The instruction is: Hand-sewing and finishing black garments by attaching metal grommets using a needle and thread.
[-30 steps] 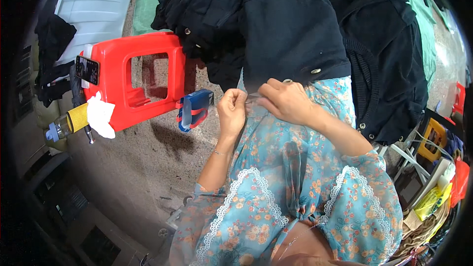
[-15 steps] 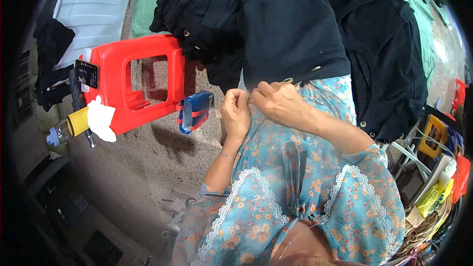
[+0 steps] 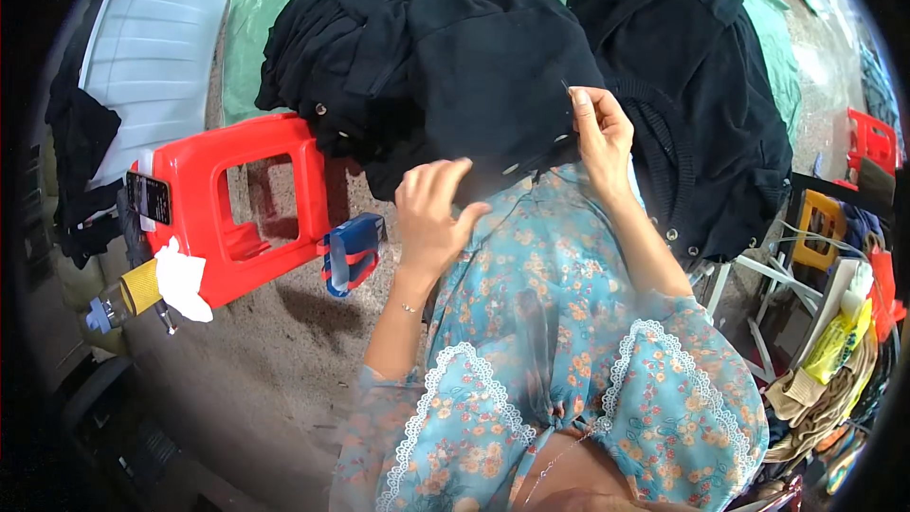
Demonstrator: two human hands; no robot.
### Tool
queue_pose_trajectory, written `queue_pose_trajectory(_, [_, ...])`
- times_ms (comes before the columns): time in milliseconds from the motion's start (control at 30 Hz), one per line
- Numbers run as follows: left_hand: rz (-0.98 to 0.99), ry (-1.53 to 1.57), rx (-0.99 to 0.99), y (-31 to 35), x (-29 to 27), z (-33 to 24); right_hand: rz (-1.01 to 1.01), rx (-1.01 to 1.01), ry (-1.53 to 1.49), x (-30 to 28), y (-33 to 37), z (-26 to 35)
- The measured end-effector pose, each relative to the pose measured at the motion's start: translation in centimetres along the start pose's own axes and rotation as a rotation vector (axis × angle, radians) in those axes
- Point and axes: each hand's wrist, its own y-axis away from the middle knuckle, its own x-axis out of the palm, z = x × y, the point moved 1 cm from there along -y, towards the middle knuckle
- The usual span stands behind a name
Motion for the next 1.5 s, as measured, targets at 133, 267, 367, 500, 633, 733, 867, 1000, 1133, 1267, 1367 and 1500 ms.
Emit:
queue_pose_trajectory(133, [-0.081,-0.002,0.114,0.0,0.8,1.4,0.107,-0.060,0.007,0.2,-0.5,-0.2])
queue_pose_trajectory(267, [-0.400,-0.113,0.335,0.6,-3.6,1.2,0.327,-0.104,0.524,0.7,-1.0,1.8])
queue_pose_trajectory(367, [-0.382,-0.263,0.300,3.6,-4.3,4.6,0.556,-0.093,0.758,1.4,-0.2,3.4])
queue_pose_trajectory(500, [0.005,-0.140,0.111,6.0,-1.4,8.0,0.765,-0.168,0.842,1.5,2.4,1.6])
queue_pose_trajectory(633, [-0.194,0.212,-0.233,4.9,0.5,6.4,0.808,-0.204,0.828,0.6,3.5,1.1])
queue_pose_trajectory(733, [-0.194,0.424,-0.318,2.6,0.8,6.0,0.804,-0.243,0.775,1.3,3.4,3.4])
queue_pose_trajectory(867, [0.072,0.354,-0.307,1.5,0.7,4.9,0.670,-0.309,0.501,4.3,2.6,5.3])
queue_pose_trajectory(1000, [0.016,0.417,-0.429,1.9,1.2,5.0,0.728,0.099,0.196,7.5,2.3,1.0])
queue_pose_trajectory(1133, [0.022,0.392,-0.527,2.7,1.0,5.2,0.688,0.066,0.327,7.1,2.4,-2.1])
queue_pose_trajectory(1267, [-0.002,0.317,-0.556,3.1,0.5,4.4,0.745,0.007,0.391,7.1,2.8,-1.2])
queue_pose_trajectory(1367, [0.006,0.317,-0.617,3.2,0.7,4.5,0.767,-0.045,0.398,7.2,3.1,-0.9])
queue_pose_trajectory(1500, [-0.006,0.334,-0.612,3.4,1.3,5.5,0.774,-0.084,0.428,7.2,3.2,-0.7])
